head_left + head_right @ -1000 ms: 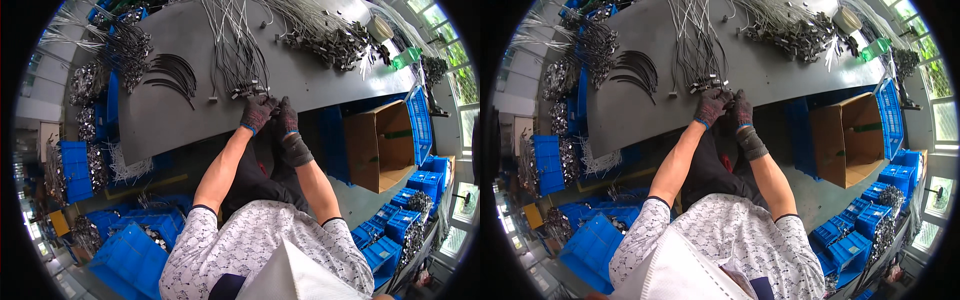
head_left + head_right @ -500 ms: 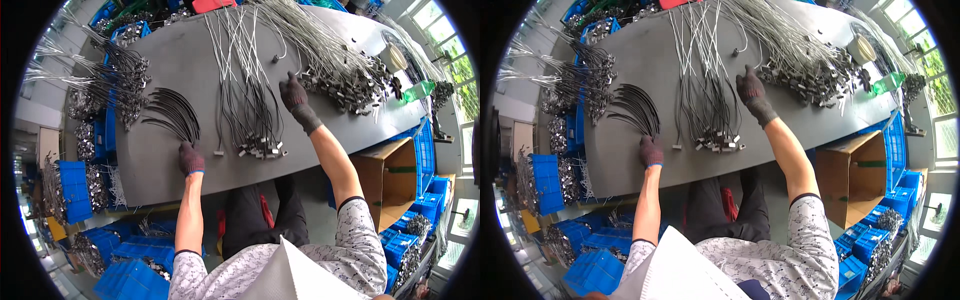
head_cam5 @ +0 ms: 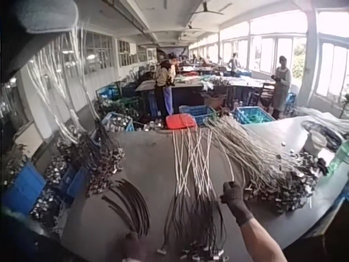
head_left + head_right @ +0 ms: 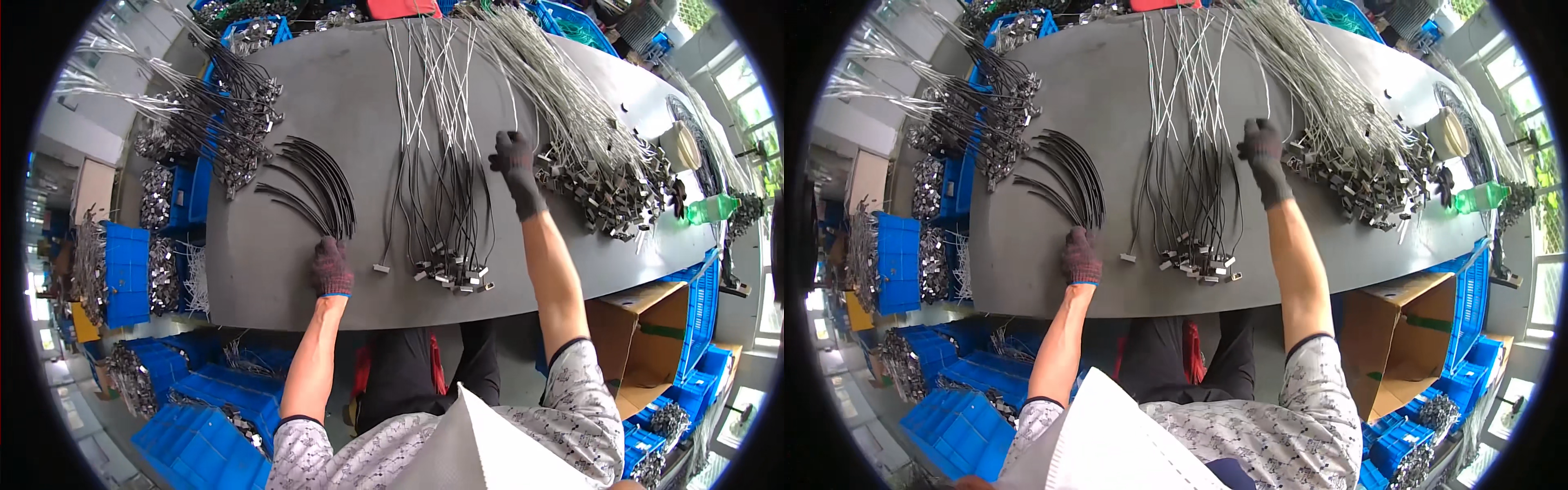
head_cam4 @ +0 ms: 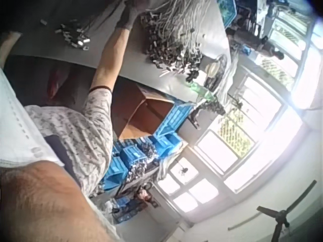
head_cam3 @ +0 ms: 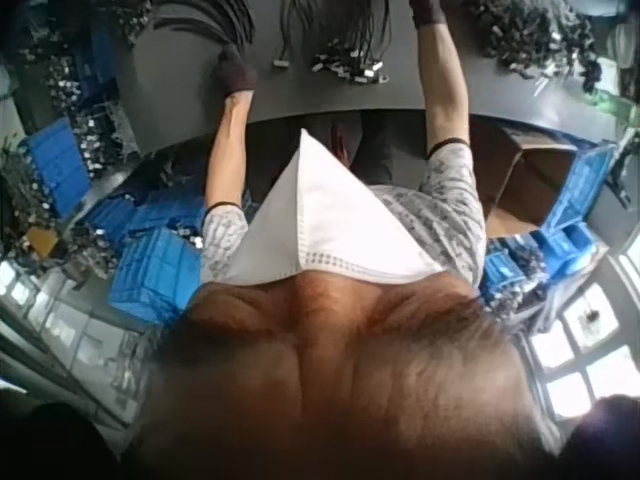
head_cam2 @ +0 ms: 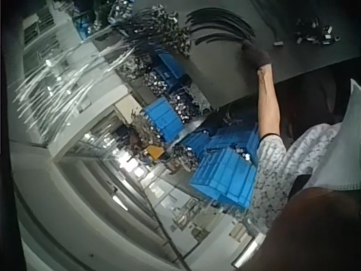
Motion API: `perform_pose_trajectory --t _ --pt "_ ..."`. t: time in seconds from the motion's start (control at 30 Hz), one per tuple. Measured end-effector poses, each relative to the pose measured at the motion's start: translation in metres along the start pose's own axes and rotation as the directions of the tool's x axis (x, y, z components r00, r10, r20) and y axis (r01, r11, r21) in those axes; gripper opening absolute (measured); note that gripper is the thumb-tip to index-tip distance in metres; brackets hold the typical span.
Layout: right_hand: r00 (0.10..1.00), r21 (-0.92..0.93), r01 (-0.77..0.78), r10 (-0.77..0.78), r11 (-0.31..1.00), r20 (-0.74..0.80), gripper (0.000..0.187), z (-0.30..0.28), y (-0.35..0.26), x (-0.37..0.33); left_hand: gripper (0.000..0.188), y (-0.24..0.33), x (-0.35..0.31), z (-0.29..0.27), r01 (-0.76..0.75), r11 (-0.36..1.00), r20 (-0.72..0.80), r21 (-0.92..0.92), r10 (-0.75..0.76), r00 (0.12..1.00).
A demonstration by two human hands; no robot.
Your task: Arrange and sort bundles of wire harnesses on a production table.
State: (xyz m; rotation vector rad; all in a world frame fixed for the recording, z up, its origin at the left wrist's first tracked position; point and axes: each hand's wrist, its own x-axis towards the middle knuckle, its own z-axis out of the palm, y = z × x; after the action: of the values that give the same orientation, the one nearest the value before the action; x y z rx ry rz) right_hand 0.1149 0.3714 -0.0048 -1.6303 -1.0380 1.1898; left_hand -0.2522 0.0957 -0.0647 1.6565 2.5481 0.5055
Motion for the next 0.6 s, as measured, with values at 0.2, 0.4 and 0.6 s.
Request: perform_pose_trajectory --t 0.2,0.4,0.6 --pt "0.997 0.806 -0.067 0.076 0.589 0.027 0.035 -0.106 0.087 -0.174 0.019 -0.017 0.006 0.007 -0.030 0.990 -0.019 -0.137 0.027 0.999" --pt "0.999 0.775 0.010 0.023 0.632 -0.031 0.019 -0.197 0.212 -0.322 0.016 -0.023 0.003 -0.011 0.549 0.524 0.492 -0.652 -0.259 0.831" --pt "0.860 -0.518 0.045 -0.296 0.854 -0.414 0.021 -0.224 0.220 -0.480 0.015 0.006 -0.052 -0.057 0.653 0.263 0.671 -0.710 -0.028 0.741"
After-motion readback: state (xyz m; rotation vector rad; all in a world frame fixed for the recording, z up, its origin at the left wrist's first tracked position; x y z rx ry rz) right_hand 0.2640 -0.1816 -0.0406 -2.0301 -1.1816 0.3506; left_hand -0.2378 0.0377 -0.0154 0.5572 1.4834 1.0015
